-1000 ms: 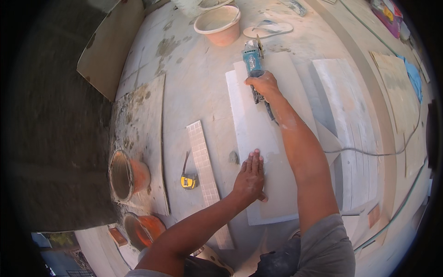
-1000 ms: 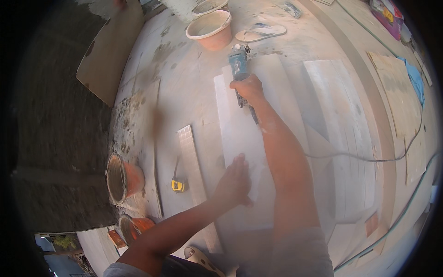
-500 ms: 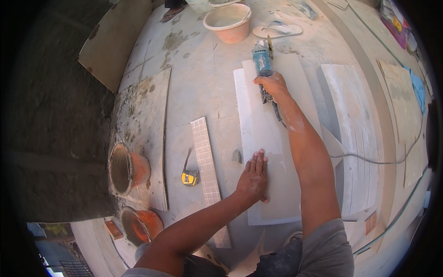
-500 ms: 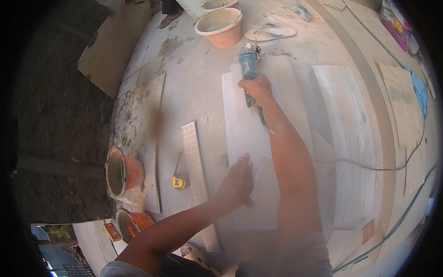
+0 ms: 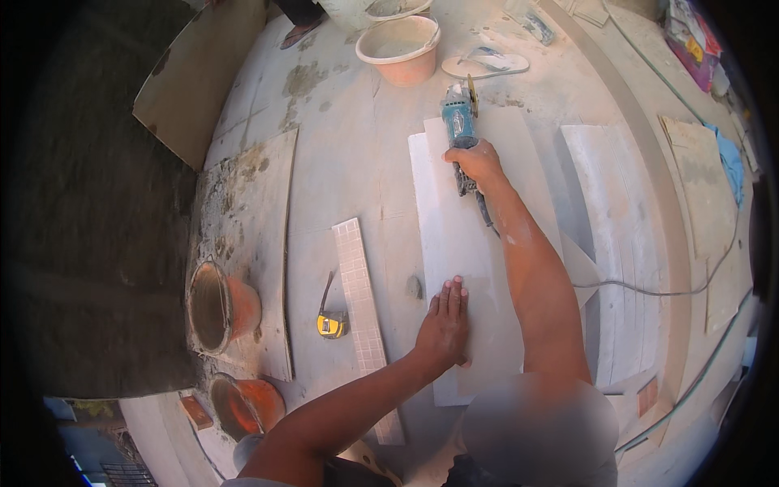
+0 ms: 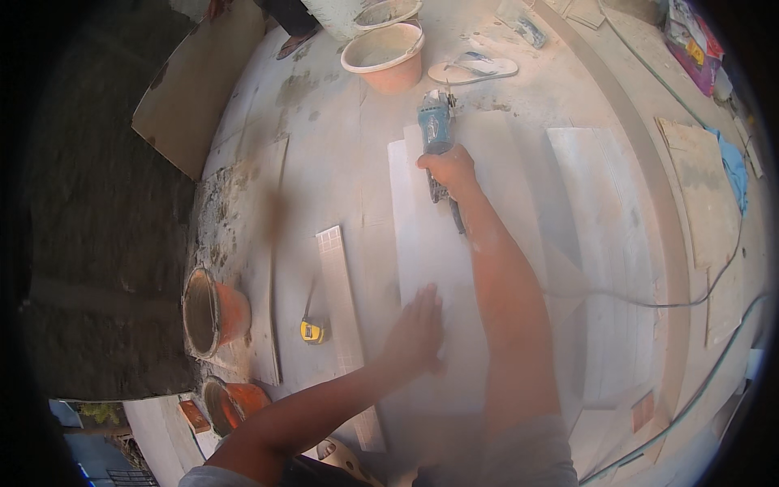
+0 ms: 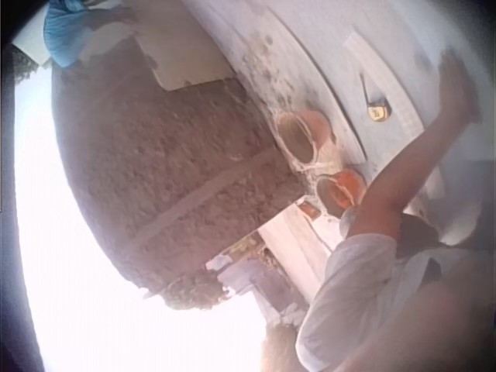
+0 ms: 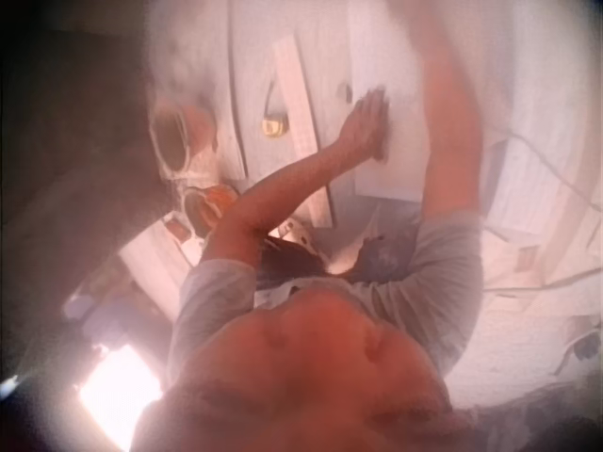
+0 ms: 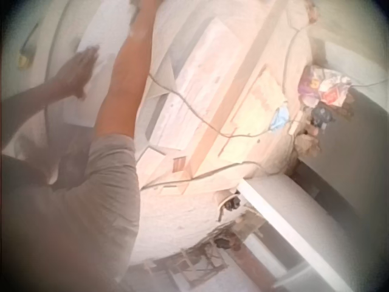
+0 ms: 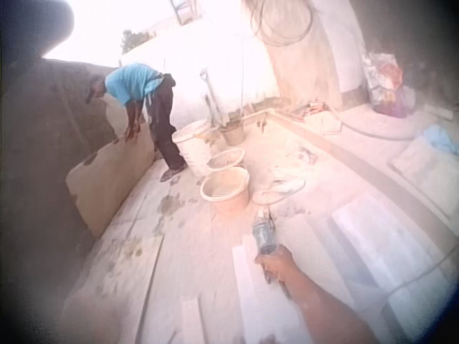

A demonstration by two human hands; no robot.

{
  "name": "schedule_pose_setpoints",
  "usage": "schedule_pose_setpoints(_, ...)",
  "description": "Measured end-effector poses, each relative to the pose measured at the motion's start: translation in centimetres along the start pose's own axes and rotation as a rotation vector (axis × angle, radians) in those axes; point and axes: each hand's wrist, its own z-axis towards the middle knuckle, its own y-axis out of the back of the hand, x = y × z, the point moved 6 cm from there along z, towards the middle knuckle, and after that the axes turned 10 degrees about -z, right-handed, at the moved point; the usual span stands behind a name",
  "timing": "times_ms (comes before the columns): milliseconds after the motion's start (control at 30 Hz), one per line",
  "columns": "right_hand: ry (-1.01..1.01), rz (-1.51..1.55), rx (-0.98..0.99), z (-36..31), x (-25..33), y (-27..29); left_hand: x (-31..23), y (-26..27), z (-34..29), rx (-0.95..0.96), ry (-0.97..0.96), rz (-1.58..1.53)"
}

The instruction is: The person uses a handheld power tool to cut a white rectangular tile on the floor. He then measures and marks the tile with a tape measure and marker before cutting it again.

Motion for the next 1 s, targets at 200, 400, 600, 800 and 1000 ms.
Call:
schedule_pose_setpoints(200, 0.003, -0.001, 0.033, -0.9, 0.6, 0.4, 0.0, -0.4, 0.0, -0.024, -0.020, 0.019)
schedule_pose_setpoints(400, -0.001, 0.062, 0.030, -1.2, 1.1, 0.5, 0.3, -1.2, 0.3, 0.012, -0.001, 0.037)
schedule_pose_setpoints(600, -0.022, 0.040, 0.068, -1.2, 1.2, 0.7, 0.5, -2.5, 0.8, -0.017, 0.045, 0.103)
schedule_pose_setpoints(800, -0.032, 0.054, 0.076, -1.7, 2.1, 1.3, 0.7, -3.3, 1.3, 0.019, 0.083, 0.132)
schedule_pose_setpoints(1000, -0.035, 0.043, 0.086, -1.7, 1.8, 1.2, 1.1, -4.6, 1.5, -0.039, 0.077, 0.122)
